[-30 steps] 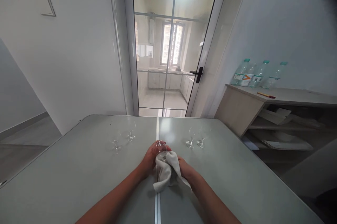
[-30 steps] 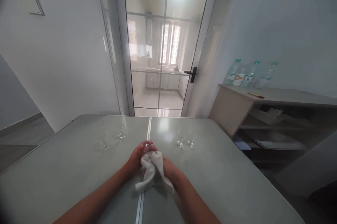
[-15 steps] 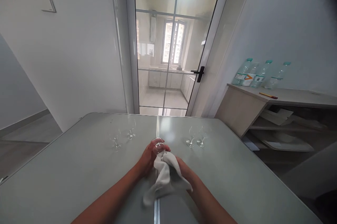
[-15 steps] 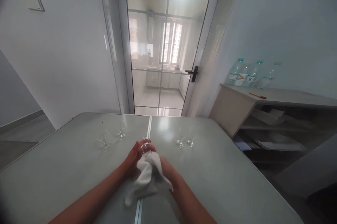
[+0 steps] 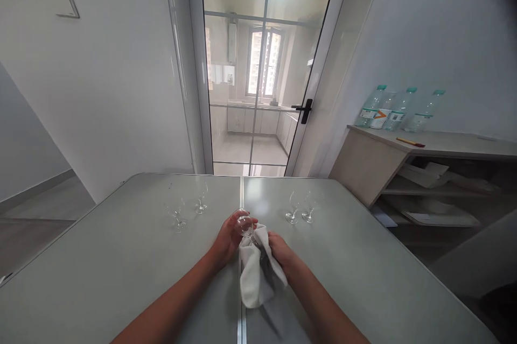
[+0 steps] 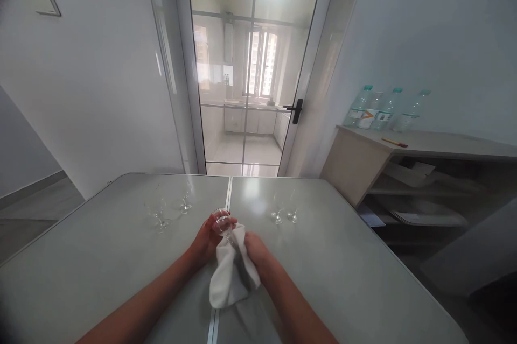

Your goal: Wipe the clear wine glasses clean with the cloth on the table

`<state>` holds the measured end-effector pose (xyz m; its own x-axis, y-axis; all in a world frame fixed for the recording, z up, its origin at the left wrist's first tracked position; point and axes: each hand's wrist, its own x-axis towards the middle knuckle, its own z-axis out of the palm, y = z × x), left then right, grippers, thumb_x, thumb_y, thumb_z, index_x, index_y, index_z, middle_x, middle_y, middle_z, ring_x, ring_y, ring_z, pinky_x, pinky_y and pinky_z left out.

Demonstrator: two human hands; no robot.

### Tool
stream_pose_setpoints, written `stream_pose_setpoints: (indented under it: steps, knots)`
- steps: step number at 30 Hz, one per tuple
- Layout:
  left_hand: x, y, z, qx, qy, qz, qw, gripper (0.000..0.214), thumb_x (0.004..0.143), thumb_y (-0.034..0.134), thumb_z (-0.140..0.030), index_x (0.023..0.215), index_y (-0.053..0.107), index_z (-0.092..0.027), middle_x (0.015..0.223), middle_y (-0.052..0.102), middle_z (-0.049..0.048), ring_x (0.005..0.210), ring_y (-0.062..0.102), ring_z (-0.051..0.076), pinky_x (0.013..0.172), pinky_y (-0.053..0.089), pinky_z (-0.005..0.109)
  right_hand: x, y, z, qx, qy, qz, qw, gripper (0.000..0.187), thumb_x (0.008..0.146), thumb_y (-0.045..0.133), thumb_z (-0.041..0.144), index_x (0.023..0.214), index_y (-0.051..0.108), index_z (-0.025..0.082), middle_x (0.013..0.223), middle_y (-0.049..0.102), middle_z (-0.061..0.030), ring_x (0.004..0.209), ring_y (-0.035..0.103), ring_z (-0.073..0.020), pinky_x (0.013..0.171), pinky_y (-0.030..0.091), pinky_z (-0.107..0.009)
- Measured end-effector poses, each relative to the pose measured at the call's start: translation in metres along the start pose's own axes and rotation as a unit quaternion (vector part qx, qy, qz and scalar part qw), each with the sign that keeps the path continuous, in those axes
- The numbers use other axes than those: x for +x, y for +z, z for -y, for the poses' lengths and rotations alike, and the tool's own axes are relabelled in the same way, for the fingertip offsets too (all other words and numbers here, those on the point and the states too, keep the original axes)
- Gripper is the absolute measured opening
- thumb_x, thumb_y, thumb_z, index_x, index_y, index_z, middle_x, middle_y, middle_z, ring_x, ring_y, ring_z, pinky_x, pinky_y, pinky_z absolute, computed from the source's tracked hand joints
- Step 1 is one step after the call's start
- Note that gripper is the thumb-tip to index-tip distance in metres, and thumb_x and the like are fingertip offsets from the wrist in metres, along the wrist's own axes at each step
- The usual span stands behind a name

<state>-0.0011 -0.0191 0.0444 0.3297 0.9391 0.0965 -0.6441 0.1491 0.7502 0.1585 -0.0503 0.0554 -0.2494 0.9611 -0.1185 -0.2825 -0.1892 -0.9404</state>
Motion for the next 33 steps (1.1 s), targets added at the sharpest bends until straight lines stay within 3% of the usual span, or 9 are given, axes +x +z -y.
stream_pose_setpoints:
  steps: [3,7,10,14,17,20,26,30,33]
  knots:
    - [0.0,-0.001,-0.002,0.004,0.047,-0.015,0.999,0.046,0.088,0.066,-0.057,0.112,0.064,-0.018,0.107,0.074,0.014,0.093,0.069,0.025,0.081,0.052,0.036,0.002,-0.003,0.001,0.06,0.053,0.007,0.997,0.019,0.065,0.072,0.031,0.072,0.067,0.014,0.066,0.065,-0.0022,0.057,0.054,-0.014,0.057,0.043,-0.026]
    - [0.0,-0.004,-0.003,0.041,0.117,-0.032,0.992,0.052,0.082,0.076,-0.053,0.118,0.059,-0.02,0.114,0.072,0.0148,0.103,0.068,0.027,0.086,0.052,0.037,0.002,-0.011,0.003,-0.001,0.007,-0.053,0.999,0.019,0.068,0.069,0.026,0.082,0.072,0.014,0.072,0.069,-0.0022,0.062,0.058,-0.016,0.059,0.046,-0.026]
    - [-0.002,-0.002,-0.003,0.079,0.124,-0.002,0.989,0.06,0.074,0.085,-0.048,0.12,0.057,-0.022,0.119,0.071,0.0153,0.111,0.067,0.031,0.094,0.05,0.041,0.002,-0.02,0.004,-0.049,0.013,-0.071,0.996,0.021,0.067,0.064,0.022,0.083,0.074,0.013,0.07,0.069,-0.0023,0.061,0.058,-0.0158,0.054,0.041,-0.024]
    - [-0.005,0.001,-0.001,0.139,0.115,0.059,0.982,0.058,0.07,0.09,-0.034,0.117,0.057,-0.022,0.12,0.07,0.0149,0.112,0.066,0.031,0.097,0.05,0.043,0.003,-0.03,0.005,-0.129,0.012,-0.024,0.991,0.021,0.065,0.061,0.02,0.077,0.075,0.011,0.065,0.069,-0.002,0.061,0.058,-0.0173,0.054,0.038,-0.023]
    - [-0.005,0.002,0.0,0.155,0.117,0.107,0.975,0.059,0.065,0.092,-0.021,0.114,0.058,-0.022,0.118,0.069,0.0125,0.114,0.065,0.032,0.101,0.049,0.047,0.004,-0.036,0.009,-0.26,-0.076,-0.129,0.954,0.017,0.066,0.061,0.023,0.068,0.075,0.013,0.065,0.07,-0.0028,0.067,0.062,-0.0217,0.058,0.041,-0.025]
    - [-0.005,0.003,-0.001,0.158,0.12,0.131,0.971,0.06,0.064,0.091,-0.013,0.113,0.058,-0.023,0.121,0.067,0.01,0.122,0.061,0.032,0.109,0.044,0.052,0.006,-0.042,0.011,-0.33,-0.122,-0.224,0.909,0.021,0.069,0.062,0.027,0.075,0.078,0.015,0.072,0.075,-0.0046,0.077,0.066,-0.0262,0.062,0.044,-0.026]
    - [-0.003,-0.006,0.0,0.178,0.112,0.142,0.967,0.057,0.062,0.09,-0.01,0.107,0.057,-0.022,0.124,0.065,0.0104,0.127,0.057,0.031,0.11,0.044,0.048,0.019,-0.044,-0.005,-0.191,-0.107,-0.14,0.966,0.04,0.067,0.061,0.028,0.1,0.077,0.013,0.089,0.077,-0.0075,0.087,0.068,-0.0267,0.076,0.052,-0.031]
    - [0.0,-0.013,0.005,0.172,0.095,0.166,0.966,0.061,0.058,0.091,-0.007,0.106,0.057,-0.023,0.124,0.065,0.0106,0.124,0.059,0.03,0.104,0.047,0.046,0.021,-0.037,-0.013,-0.22,-0.111,-0.179,0.952,0.027,0.07,0.058,0.029,0.085,0.075,0.013,0.081,0.074,-0.0067,0.078,0.066,-0.024,0.069,0.049,-0.028]
    - [0.001,-0.014,0.006,0.159,0.093,0.161,0.97,0.061,0.058,0.091,-0.007,0.107,0.058,-0.023,0.124,0.065,0.0095,0.125,0.059,0.031,0.109,0.043,0.049,0.016,-0.036,-0.005,-0.302,-0.109,-0.232,0.918,0.021,0.072,0.055,0.028,0.067,0.069,0.014,0.066,0.068,-0.0036,0.065,0.06,-0.0197,0.058,0.041,-0.025]
